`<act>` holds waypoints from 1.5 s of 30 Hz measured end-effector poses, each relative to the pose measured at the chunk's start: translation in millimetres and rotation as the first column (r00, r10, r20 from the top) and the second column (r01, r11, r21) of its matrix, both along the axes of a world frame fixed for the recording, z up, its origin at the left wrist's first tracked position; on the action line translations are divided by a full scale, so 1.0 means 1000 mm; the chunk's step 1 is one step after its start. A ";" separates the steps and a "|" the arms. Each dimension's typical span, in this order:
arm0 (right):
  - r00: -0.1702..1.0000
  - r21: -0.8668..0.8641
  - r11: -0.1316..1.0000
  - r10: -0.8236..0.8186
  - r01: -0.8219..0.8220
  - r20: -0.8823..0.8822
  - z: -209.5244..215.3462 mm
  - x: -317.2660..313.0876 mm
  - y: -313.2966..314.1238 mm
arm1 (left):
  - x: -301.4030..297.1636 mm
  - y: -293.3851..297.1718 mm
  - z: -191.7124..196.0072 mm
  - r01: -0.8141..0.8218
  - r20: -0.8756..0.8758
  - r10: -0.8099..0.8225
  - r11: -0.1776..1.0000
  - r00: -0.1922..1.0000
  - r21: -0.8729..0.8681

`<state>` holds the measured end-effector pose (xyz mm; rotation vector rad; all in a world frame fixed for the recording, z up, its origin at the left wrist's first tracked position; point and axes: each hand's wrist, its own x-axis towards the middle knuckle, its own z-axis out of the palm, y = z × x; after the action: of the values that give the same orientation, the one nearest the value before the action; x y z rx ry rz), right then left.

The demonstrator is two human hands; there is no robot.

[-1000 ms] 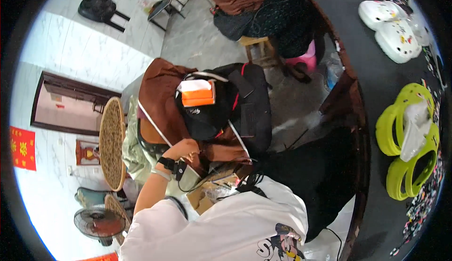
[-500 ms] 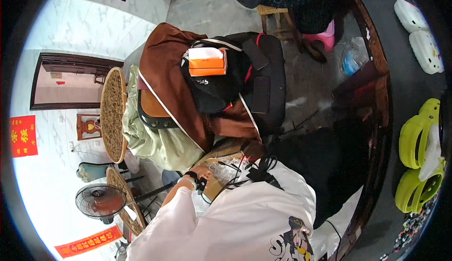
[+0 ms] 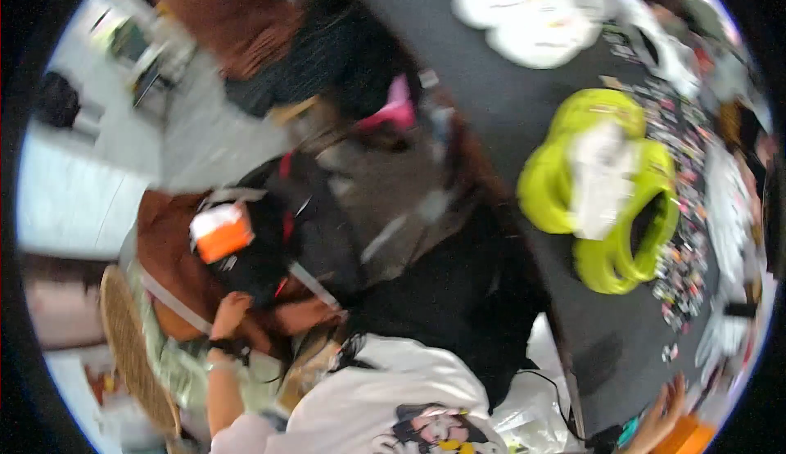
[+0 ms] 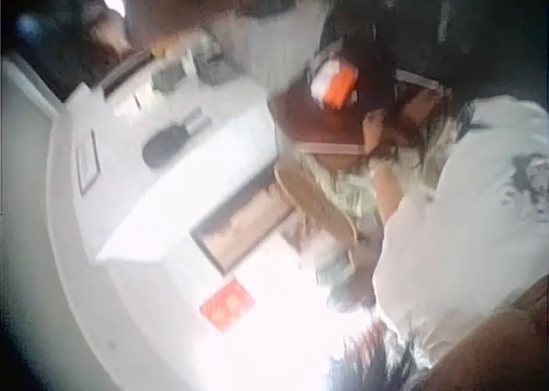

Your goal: The recorder is seen attaching various small decorative charms to the holes of rubber clogs at a manufacturing or assembly station.

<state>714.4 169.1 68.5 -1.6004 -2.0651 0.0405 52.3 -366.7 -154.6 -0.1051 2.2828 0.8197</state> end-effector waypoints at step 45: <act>0.559 -0.035 0.595 0.730 -0.803 -0.394 -0.066 -0.343 -0.039 | 0.092 0.655 0.240 0.993 -0.792 -0.602 -0.008 -0.102 -0.121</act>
<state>371.4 130.0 2.4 -0.5591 -2.3481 0.8258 144.2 288.8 85.0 2.2174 1.7502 0.6530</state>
